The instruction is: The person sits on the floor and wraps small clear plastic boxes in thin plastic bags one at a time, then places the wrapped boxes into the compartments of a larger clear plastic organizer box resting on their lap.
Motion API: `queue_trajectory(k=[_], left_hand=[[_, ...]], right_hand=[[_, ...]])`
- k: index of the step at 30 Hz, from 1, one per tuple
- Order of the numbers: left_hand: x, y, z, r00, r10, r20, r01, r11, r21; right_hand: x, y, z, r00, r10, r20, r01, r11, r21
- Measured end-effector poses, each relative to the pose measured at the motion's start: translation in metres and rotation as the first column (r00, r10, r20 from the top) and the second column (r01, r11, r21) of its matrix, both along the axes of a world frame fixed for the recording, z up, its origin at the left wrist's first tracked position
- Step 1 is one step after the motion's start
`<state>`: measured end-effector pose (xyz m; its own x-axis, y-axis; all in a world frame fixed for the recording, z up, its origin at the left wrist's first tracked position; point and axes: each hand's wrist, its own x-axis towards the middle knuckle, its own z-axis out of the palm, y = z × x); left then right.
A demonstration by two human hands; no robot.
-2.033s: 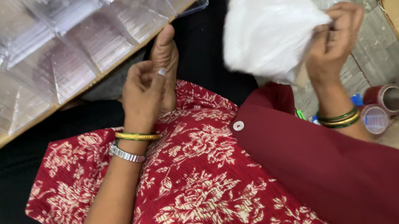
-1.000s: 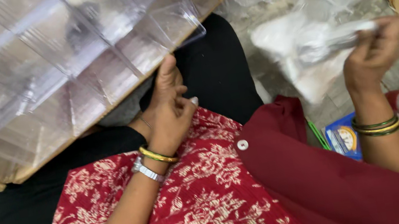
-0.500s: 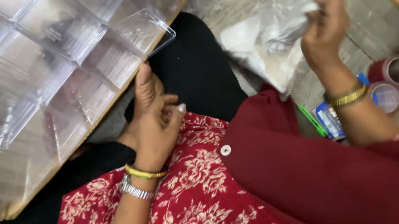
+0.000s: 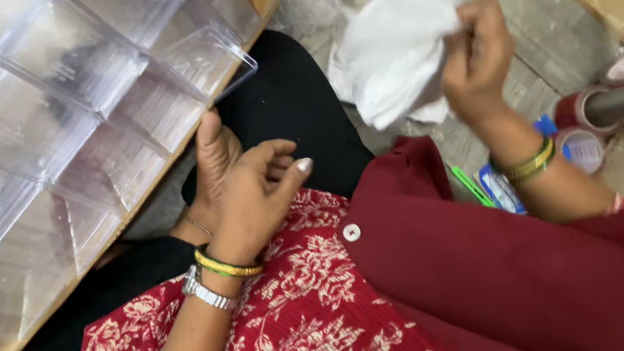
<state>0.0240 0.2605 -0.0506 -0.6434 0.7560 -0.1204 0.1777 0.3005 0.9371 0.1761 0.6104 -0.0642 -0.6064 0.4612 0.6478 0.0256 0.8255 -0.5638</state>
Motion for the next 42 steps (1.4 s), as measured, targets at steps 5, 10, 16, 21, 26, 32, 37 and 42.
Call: queue_trajectory(k=[5,10,16,21,26,32,37,42], left_hand=[[0.002,-0.013,0.003,0.995,-0.052,0.086,0.051,0.999,0.008],[0.001,-0.051,0.02,0.965,-0.173,0.198,0.082,0.913,0.399],[-0.003,-0.101,0.055,0.939,0.021,0.343,-0.255,0.711,0.655],[-0.003,-0.149,0.056,0.91,0.096,0.403,-0.365,0.645,0.671],[0.011,-0.168,0.03,0.897,0.246,0.367,-0.424,0.713,0.559],[0.017,-0.175,0.007,0.753,0.267,0.601,-0.618,0.601,0.507],[0.016,-0.185,0.007,0.706,0.175,0.686,-0.644,0.561,0.521],[0.011,-0.195,0.016,0.646,-0.133,0.752,-0.674,0.363,0.643]], right_hand=[[-0.024,-0.074,0.048,0.951,0.172,-0.256,-0.232,0.946,-0.226],[-0.074,-0.144,0.084,0.885,0.342,-0.314,-0.446,0.817,-0.365],[-0.127,-0.225,0.072,0.815,0.474,-0.334,-0.58,0.659,-0.479],[-0.142,-0.272,0.069,0.762,0.519,-0.386,-0.644,0.664,-0.379],[-0.146,-0.306,0.063,0.761,0.524,-0.384,-0.647,0.664,-0.375],[-0.151,-0.326,0.057,0.751,0.623,-0.218,-0.645,0.624,-0.441],[-0.156,-0.331,0.053,0.736,0.662,-0.14,-0.532,0.439,-0.724],[-0.159,-0.326,0.045,0.685,0.648,-0.333,-0.441,0.004,-0.898]])
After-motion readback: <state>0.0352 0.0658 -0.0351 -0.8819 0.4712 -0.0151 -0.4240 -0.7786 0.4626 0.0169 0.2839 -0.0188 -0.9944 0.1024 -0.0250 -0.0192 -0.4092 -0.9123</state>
